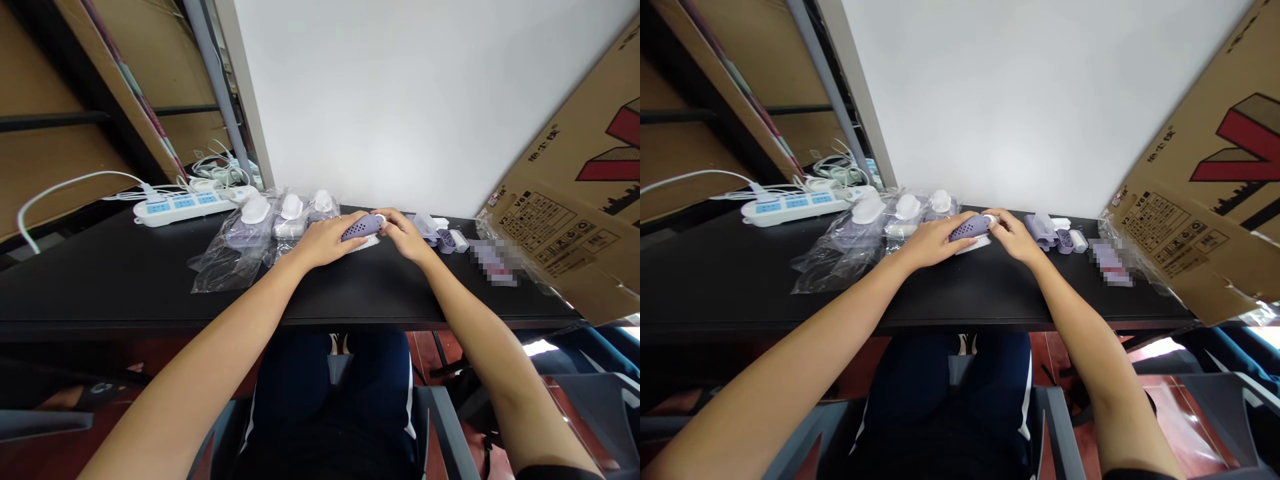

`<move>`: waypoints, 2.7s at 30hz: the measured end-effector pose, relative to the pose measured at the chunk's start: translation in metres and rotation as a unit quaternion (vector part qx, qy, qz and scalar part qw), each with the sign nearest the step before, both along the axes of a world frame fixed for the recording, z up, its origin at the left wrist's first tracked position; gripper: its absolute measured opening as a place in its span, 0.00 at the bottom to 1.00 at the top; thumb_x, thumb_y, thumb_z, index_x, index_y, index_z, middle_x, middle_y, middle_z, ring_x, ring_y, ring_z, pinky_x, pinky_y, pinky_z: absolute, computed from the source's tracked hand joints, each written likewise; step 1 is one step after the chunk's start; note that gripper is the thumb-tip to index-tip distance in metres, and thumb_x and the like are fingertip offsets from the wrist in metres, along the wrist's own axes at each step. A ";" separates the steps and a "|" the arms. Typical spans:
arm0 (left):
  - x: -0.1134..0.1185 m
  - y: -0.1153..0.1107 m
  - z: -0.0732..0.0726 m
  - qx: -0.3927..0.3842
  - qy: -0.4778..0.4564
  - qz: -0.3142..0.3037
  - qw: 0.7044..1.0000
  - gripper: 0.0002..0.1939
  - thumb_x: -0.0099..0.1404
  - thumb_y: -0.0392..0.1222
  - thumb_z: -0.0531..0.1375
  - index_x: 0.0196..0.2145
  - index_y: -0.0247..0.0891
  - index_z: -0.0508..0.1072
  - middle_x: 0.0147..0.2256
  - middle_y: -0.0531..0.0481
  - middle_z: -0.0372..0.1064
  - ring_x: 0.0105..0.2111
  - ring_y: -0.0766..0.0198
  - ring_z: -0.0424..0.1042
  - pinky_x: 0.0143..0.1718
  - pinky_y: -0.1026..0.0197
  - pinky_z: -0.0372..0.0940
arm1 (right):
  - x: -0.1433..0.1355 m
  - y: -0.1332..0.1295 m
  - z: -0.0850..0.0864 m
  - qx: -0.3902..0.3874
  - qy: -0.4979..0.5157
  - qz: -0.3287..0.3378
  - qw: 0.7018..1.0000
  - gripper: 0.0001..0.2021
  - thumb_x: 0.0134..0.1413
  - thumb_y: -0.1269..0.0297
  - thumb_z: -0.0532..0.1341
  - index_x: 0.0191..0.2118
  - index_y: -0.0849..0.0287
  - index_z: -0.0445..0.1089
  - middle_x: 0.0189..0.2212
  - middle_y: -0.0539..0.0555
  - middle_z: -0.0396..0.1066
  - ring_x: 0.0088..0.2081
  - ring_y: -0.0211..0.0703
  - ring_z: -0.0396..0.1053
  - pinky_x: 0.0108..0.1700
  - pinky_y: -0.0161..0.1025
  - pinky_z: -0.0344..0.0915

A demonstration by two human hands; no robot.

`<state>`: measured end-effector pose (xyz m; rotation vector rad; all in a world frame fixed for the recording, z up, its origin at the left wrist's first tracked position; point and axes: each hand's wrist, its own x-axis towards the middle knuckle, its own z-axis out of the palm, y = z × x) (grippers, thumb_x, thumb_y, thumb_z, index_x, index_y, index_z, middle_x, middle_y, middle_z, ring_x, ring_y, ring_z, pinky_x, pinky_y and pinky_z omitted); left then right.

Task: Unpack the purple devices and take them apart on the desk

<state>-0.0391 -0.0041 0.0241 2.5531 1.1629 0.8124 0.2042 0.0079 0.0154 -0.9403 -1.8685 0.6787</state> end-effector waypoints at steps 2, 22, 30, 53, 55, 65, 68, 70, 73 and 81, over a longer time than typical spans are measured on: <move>0.000 0.000 0.000 -0.002 -0.004 -0.003 1.000 0.32 0.74 0.58 0.57 0.72 0.53 0.62 0.62 0.48 0.74 0.57 0.45 0.75 0.58 0.48 0.65 | -0.001 0.000 0.000 0.002 0.003 0.002 1.000 0.21 0.63 0.47 0.61 0.53 0.55 0.74 0.48 0.55 0.76 0.46 0.47 0.72 0.54 0.47 0.68; -0.006 0.006 -0.004 -0.017 -0.066 -0.001 0.998 0.33 0.72 0.58 0.59 0.72 0.52 0.63 0.65 0.48 0.71 0.61 0.44 0.73 0.63 0.46 0.64 | -0.003 0.001 -0.002 -0.002 0.054 0.006 0.999 0.25 0.61 0.39 0.63 0.53 0.53 0.71 0.41 0.52 0.74 0.42 0.45 0.72 0.52 0.47 0.70; -0.005 0.009 -0.007 -0.017 -0.081 0.012 0.997 0.35 0.71 0.59 0.60 0.72 0.51 0.64 0.67 0.48 0.69 0.63 0.44 0.72 0.66 0.45 0.63 | -0.003 0.001 0.001 -0.053 0.142 -0.057 0.987 0.29 0.60 0.30 0.59 0.51 0.48 0.64 0.46 0.53 0.76 0.44 0.45 0.76 0.38 0.39 0.73; -0.002 0.005 -0.004 -0.006 -0.058 0.028 0.998 0.35 0.72 0.59 0.60 0.73 0.52 0.63 0.67 0.49 0.69 0.63 0.43 0.71 0.64 0.44 0.64 | 0.038 0.006 0.000 0.100 -0.393 -0.383 0.830 0.18 0.66 0.53 0.60 0.52 0.58 0.78 0.49 0.68 0.74 0.53 0.67 0.68 0.56 0.60 0.59; -0.002 0.004 -0.004 -0.003 -0.054 0.030 0.998 0.35 0.72 0.59 0.60 0.73 0.52 0.63 0.67 0.49 0.69 0.63 0.43 0.71 0.64 0.45 0.64 | 0.033 0.006 -0.006 0.109 -0.440 -0.365 0.813 0.18 0.65 0.55 0.61 0.51 0.61 0.79 0.49 0.70 0.74 0.53 0.68 0.66 0.57 0.61 0.57; 0.000 0.001 -0.001 0.006 -0.037 0.039 0.999 0.34 0.72 0.56 0.60 0.73 0.51 0.64 0.66 0.51 0.70 0.62 0.46 0.73 0.62 0.47 0.66 | 0.024 0.008 -0.015 0.106 -0.487 -0.398 0.770 0.18 0.67 0.56 0.58 0.51 0.62 0.78 0.53 0.69 0.71 0.55 0.64 0.62 0.58 0.57 0.54; -0.001 0.001 -0.002 0.006 -0.036 0.039 0.999 0.34 0.72 0.56 0.60 0.73 0.51 0.63 0.67 0.51 0.70 0.62 0.45 0.73 0.62 0.46 0.66 | 0.032 0.009 -0.006 0.102 -0.423 -0.433 0.789 0.18 0.69 0.56 0.56 0.52 0.59 0.77 0.55 0.68 0.69 0.56 0.64 0.63 0.58 0.57 0.55; -0.001 0.002 -0.002 0.003 -0.035 0.039 0.999 0.34 0.72 0.56 0.60 0.73 0.52 0.63 0.67 0.51 0.70 0.62 0.44 0.73 0.61 0.46 0.67 | 0.043 0.010 -0.001 0.080 -0.371 -0.470 0.797 0.16 0.68 0.57 0.56 0.51 0.58 0.76 0.57 0.68 0.69 0.57 0.65 0.64 0.58 0.58 0.56; -0.001 0.004 -0.003 0.001 -0.037 0.038 0.999 0.34 0.72 0.56 0.60 0.73 0.53 0.63 0.67 0.50 0.70 0.62 0.43 0.72 0.61 0.44 0.67 | 0.061 0.010 0.004 0.009 -0.318 -0.498 0.807 0.15 0.63 0.56 0.59 0.51 0.56 0.71 0.55 0.67 0.71 0.57 0.66 0.66 0.58 0.59 0.58; -0.001 0.006 -0.005 0.004 -0.047 0.032 0.998 0.34 0.72 0.55 0.60 0.73 0.52 0.63 0.66 0.49 0.70 0.61 0.42 0.73 0.61 0.43 0.67 | 0.060 0.004 0.014 -0.014 -0.290 -0.451 0.844 0.14 0.60 0.54 0.59 0.48 0.52 0.62 0.47 0.62 0.76 0.51 0.64 0.71 0.57 0.58 0.60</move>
